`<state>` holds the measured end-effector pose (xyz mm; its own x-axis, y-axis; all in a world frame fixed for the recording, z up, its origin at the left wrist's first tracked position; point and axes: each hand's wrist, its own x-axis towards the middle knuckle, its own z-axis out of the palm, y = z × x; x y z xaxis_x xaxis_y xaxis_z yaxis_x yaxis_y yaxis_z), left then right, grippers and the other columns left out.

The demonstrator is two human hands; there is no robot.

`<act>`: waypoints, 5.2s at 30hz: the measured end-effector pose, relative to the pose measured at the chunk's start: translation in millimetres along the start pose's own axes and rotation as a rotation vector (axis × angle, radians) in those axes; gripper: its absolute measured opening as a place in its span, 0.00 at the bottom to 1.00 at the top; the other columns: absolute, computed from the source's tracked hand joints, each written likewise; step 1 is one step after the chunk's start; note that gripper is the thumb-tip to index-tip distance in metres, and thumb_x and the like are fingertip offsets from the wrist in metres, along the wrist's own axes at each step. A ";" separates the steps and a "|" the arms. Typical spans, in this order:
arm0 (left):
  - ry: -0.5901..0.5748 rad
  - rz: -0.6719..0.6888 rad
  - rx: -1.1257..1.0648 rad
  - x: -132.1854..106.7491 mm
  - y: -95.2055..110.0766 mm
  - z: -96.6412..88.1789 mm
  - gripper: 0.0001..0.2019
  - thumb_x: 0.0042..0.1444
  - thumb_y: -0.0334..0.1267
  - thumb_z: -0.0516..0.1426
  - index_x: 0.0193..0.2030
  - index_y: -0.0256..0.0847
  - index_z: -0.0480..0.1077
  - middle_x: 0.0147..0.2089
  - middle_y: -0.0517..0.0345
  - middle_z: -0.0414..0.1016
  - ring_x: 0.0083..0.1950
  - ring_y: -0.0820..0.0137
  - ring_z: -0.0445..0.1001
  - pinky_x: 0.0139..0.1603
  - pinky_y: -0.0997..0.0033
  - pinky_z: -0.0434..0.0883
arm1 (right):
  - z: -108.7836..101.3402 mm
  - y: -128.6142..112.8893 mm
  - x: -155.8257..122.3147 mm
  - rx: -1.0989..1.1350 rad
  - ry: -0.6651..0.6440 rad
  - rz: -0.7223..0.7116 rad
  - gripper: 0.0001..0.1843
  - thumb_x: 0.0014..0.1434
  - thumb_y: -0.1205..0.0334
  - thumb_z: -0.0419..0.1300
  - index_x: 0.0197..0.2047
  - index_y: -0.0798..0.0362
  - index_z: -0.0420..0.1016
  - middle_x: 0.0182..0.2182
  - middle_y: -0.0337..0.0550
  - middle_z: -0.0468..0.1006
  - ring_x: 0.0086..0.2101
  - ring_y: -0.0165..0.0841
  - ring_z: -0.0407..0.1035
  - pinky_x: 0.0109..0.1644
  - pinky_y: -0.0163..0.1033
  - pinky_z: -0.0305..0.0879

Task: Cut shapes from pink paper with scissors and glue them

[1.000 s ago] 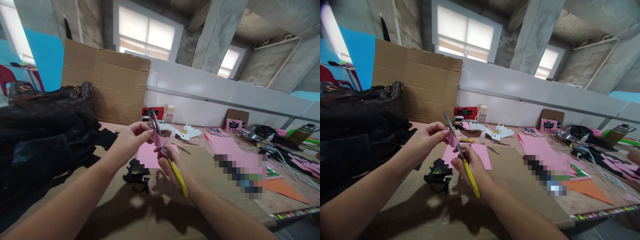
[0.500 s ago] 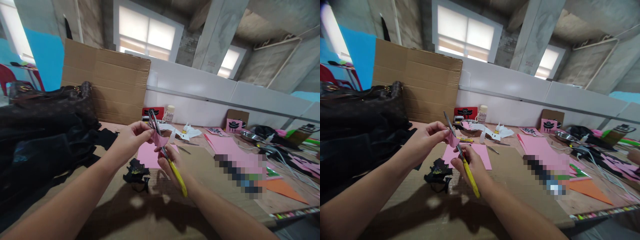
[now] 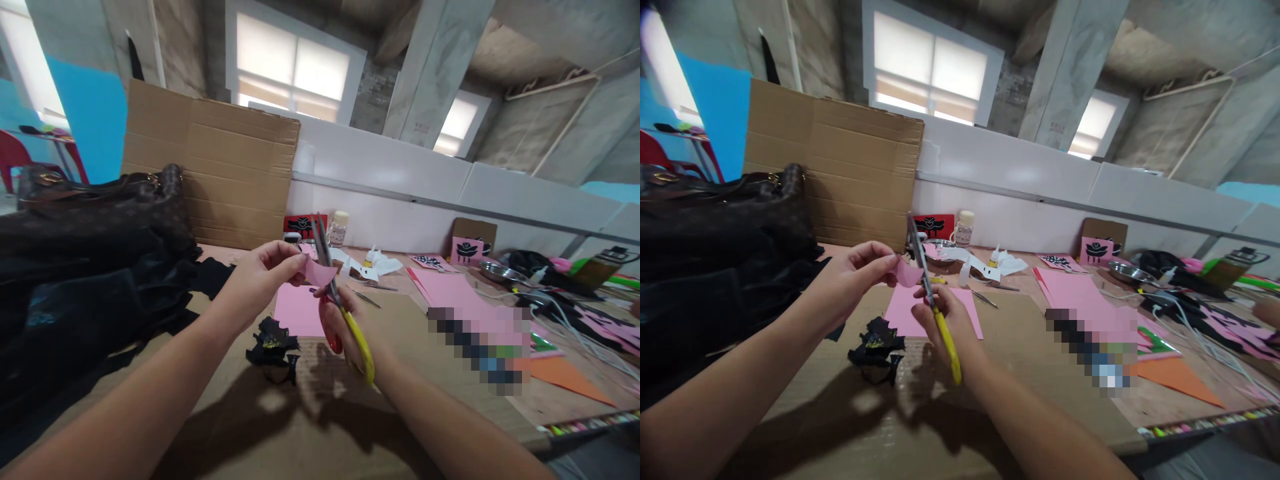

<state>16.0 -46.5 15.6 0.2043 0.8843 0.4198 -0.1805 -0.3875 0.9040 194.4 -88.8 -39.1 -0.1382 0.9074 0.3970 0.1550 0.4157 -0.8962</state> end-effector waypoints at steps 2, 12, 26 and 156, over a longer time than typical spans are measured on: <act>0.010 0.006 0.037 0.7 0.0 -0.2 0.07 0.55 0.41 0.65 0.31 0.41 0.75 0.30 0.60 0.77 0.33 0.71 0.73 0.37 0.74 0.72 | -4.8 3.9 3.8 0.050 0.030 -0.033 0.25 0.64 0.36 0.57 0.48 0.50 0.67 0.24 0.32 0.64 0.18 0.26 0.54 0.19 0.34 0.51; -0.092 0.017 0.196 -0.3 -12.9 -1.6 0.11 0.54 0.47 0.67 0.38 0.41 0.78 0.37 0.57 0.82 0.39 0.69 0.77 0.40 0.74 0.72 | -13.4 -1.5 7.0 0.123 0.100 -0.109 0.19 0.61 0.55 0.66 0.51 0.48 0.66 0.34 0.37 0.71 0.30 0.30 0.68 0.29 0.34 0.66; -0.480 -0.099 0.329 -3.8 -16.5 5.0 0.11 0.57 0.45 0.63 0.43 0.43 0.79 0.38 0.59 0.81 0.35 0.71 0.76 0.31 0.76 0.69 | -20.7 -11.2 8.6 0.119 0.151 -0.199 0.15 0.62 0.60 0.64 0.50 0.48 0.66 0.34 0.36 0.70 0.27 0.28 0.66 0.26 0.34 0.66; -0.098 0.074 -0.001 -1.0 1.0 -1.3 0.02 0.58 0.36 0.63 0.36 0.42 0.77 0.32 0.63 0.78 0.33 0.75 0.74 0.40 0.76 0.72 | 0.6 -1.4 -3.4 -0.021 0.024 -0.055 0.29 0.61 0.33 0.58 0.51 0.49 0.68 0.28 0.35 0.62 0.23 0.28 0.55 0.24 0.35 0.53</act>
<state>14.3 -47.5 16.0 0.2838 0.8234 0.4914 -0.1996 -0.4506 0.8701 194.1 -92.5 -39.2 -0.1233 0.8844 0.4501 0.1685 0.4656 -0.8688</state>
